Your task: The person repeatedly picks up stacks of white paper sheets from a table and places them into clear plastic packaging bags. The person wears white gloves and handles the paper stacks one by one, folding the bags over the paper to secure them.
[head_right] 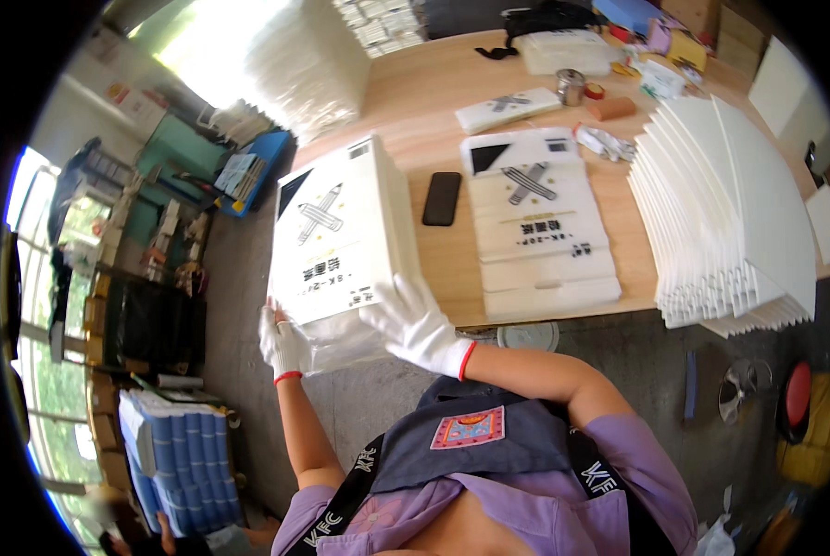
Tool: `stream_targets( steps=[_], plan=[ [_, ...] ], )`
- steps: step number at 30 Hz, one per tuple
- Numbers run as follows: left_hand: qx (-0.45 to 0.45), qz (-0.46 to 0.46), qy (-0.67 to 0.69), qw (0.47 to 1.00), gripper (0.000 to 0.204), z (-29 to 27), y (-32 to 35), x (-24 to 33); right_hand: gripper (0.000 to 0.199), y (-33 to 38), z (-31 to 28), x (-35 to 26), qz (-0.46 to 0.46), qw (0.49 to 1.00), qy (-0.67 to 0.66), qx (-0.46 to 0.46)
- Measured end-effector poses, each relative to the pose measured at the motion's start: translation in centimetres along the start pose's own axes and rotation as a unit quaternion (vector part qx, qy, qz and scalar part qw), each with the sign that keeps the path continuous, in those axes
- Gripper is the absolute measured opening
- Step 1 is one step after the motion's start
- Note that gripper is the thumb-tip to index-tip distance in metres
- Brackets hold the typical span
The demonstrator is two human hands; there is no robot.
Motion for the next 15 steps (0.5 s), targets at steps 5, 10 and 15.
stream_targets(
  steps=[5, 10, 15],
  plan=[
    [0.145, 0.268, 0.170, 0.937, 0.042, 2.5, 4.0, 7.6, 0.046, 8.2, 2.6, 2.2, -0.038, 0.973, -0.015, -0.226],
    [-0.096, 0.496, 0.230, 0.832, 0.025, 9.7, 12.5, 21.1, 0.039, 17.6, 0.0, 5.9, 0.228, 0.879, -0.237, -0.344],
    [-0.346, 0.355, 0.137, 0.858, 0.025, 23.1, 14.4, 27.8, 0.038, 22.7, -3.6, 7.2, 0.390, 0.852, -0.214, -0.276]
  ],
)
Point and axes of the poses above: each hand's wrist, its own y-axis away from the middle knuckle, its own z-axis out of the palm, x = y × z, the point moved 3 cm from there along -y, towards the middle knuckle, and after that the axes turned 6 degrees about -x, right-handed, at the moved point
